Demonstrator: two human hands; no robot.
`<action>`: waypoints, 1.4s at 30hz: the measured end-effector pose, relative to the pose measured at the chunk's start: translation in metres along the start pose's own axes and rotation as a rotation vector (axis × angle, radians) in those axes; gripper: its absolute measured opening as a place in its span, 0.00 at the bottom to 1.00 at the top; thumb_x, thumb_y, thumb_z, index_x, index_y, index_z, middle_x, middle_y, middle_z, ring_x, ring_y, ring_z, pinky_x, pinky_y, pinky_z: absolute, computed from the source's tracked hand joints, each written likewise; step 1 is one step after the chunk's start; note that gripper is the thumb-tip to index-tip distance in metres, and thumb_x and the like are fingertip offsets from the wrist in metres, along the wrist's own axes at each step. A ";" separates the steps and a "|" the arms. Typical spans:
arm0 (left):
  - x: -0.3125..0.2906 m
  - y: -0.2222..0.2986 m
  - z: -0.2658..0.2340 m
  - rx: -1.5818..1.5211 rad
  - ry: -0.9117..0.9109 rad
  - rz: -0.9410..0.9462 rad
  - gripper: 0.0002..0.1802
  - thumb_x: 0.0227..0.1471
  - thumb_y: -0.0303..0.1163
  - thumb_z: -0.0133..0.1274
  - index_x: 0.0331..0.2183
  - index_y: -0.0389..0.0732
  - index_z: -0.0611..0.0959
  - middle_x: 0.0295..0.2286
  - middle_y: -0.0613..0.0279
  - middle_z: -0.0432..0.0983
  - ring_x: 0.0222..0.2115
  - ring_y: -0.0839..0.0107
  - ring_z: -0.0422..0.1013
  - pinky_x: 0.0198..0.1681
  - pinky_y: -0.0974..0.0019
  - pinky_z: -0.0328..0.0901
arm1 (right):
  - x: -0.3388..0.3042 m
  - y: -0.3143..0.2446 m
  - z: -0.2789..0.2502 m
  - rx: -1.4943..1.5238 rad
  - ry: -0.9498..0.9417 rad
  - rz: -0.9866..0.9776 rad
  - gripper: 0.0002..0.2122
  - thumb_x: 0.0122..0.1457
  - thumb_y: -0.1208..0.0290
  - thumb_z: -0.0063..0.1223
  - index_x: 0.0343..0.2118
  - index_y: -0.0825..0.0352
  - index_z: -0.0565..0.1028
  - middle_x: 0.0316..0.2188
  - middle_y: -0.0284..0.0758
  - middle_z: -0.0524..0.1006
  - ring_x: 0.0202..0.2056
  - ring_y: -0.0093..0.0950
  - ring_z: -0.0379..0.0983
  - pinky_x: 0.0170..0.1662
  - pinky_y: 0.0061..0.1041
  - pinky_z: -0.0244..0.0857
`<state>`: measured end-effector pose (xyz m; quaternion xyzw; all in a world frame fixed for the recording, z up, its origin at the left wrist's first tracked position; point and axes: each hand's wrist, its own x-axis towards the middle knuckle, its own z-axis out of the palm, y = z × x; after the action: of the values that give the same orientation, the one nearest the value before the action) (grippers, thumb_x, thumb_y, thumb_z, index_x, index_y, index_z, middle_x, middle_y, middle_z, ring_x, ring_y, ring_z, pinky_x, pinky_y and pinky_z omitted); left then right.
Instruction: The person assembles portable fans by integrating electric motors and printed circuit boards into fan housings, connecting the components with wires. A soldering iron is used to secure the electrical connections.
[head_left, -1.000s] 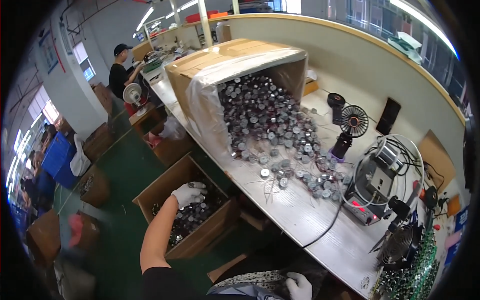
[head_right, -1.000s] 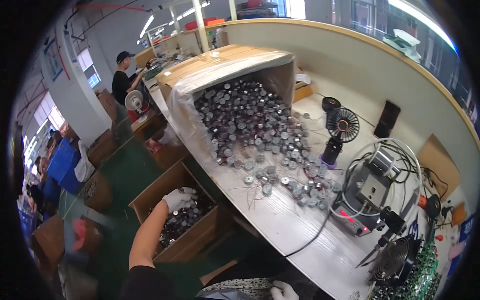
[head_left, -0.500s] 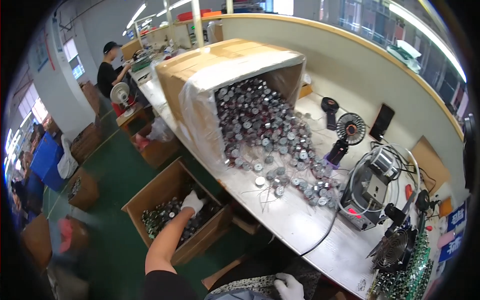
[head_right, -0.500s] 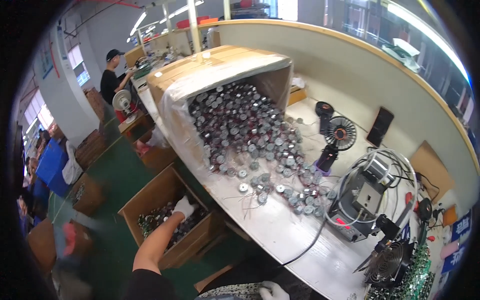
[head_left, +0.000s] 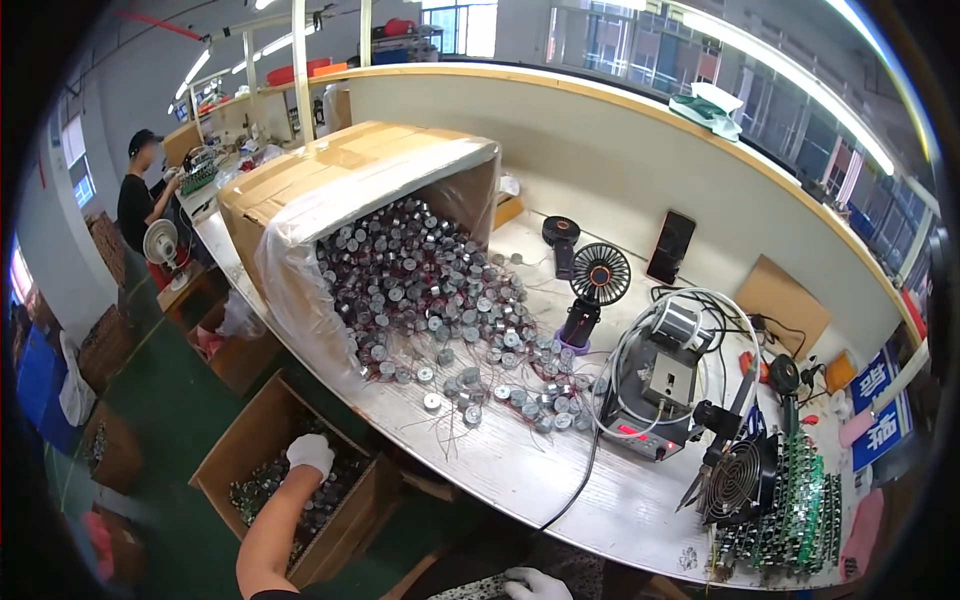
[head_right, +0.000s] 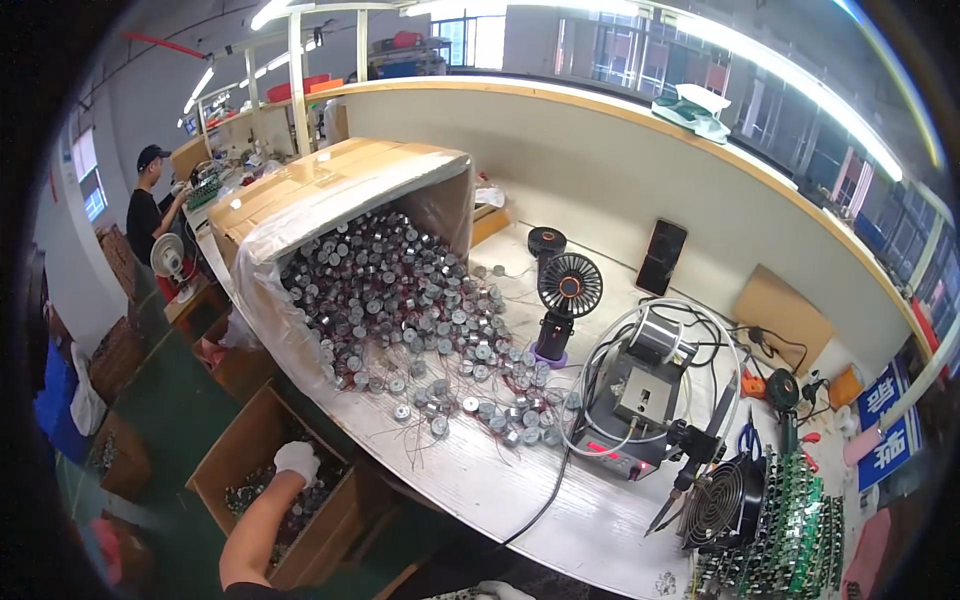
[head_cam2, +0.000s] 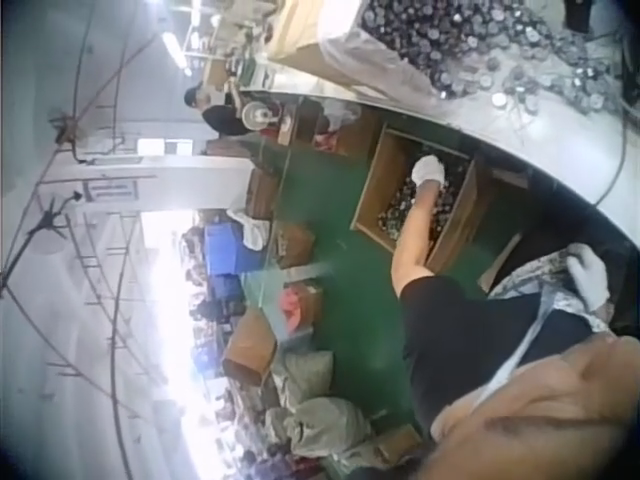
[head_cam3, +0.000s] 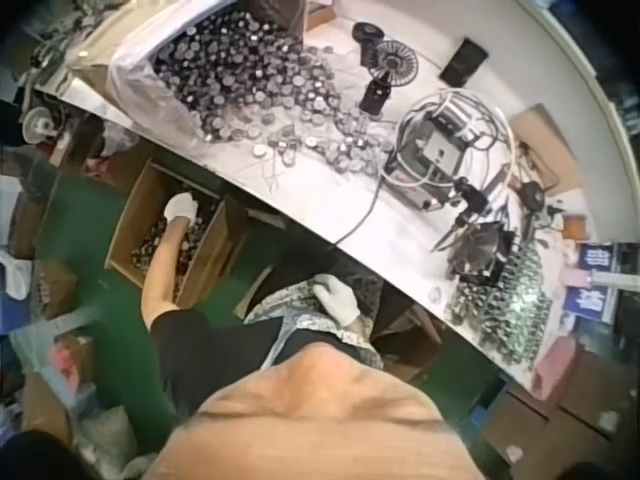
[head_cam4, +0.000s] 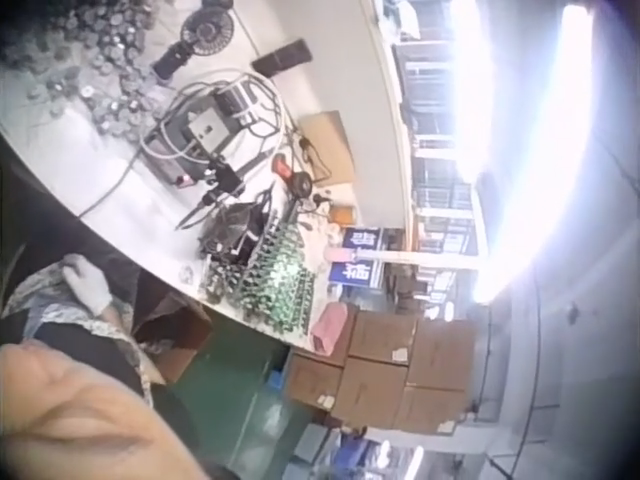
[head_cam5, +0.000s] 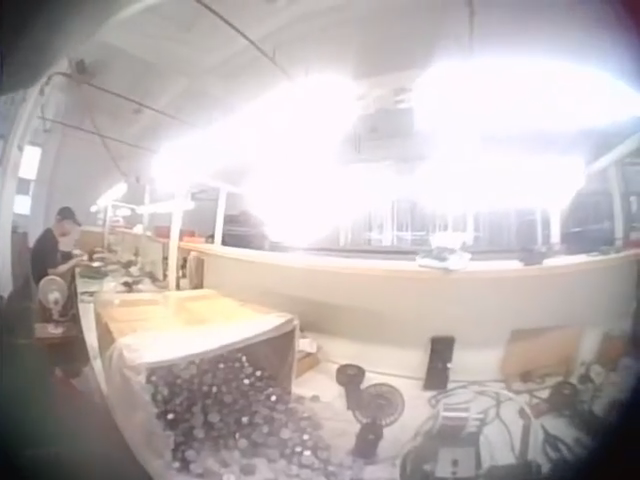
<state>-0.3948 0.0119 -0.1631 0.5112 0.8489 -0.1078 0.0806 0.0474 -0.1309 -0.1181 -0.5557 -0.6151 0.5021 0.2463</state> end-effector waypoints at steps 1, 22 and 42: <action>-0.008 0.000 -0.011 -0.038 0.025 -0.002 0.13 0.45 0.37 0.51 0.30 0.41 0.84 0.31 0.51 0.79 0.35 0.52 0.75 0.39 0.53 0.70 | 0.000 0.002 0.001 -0.016 0.001 0.002 0.15 0.56 0.61 0.51 0.43 0.64 0.75 0.38 0.42 0.77 0.42 0.38 0.74 0.46 0.30 0.67; -0.092 0.125 -0.143 -0.672 0.839 0.977 0.05 0.41 0.27 0.58 0.27 0.41 0.79 0.20 0.60 0.74 0.20 0.62 0.71 0.23 0.63 0.66 | 0.000 0.013 0.006 -0.064 -0.091 -0.015 0.14 0.56 0.62 0.50 0.42 0.62 0.76 0.37 0.43 0.77 0.41 0.40 0.74 0.45 0.31 0.67; -0.094 0.248 -0.170 -0.362 0.343 1.082 0.13 0.46 0.42 0.55 0.33 0.46 0.80 0.32 0.61 0.71 0.33 0.61 0.72 0.33 0.61 0.68 | -0.012 0.011 -0.002 -0.050 -0.084 0.045 0.15 0.57 0.61 0.49 0.43 0.63 0.76 0.39 0.43 0.77 0.42 0.39 0.74 0.47 0.31 0.67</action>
<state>-0.1359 0.0897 -0.0015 0.8593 0.4737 0.1791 0.0719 0.0570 -0.1425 -0.1240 -0.5539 -0.6246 0.5149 0.1948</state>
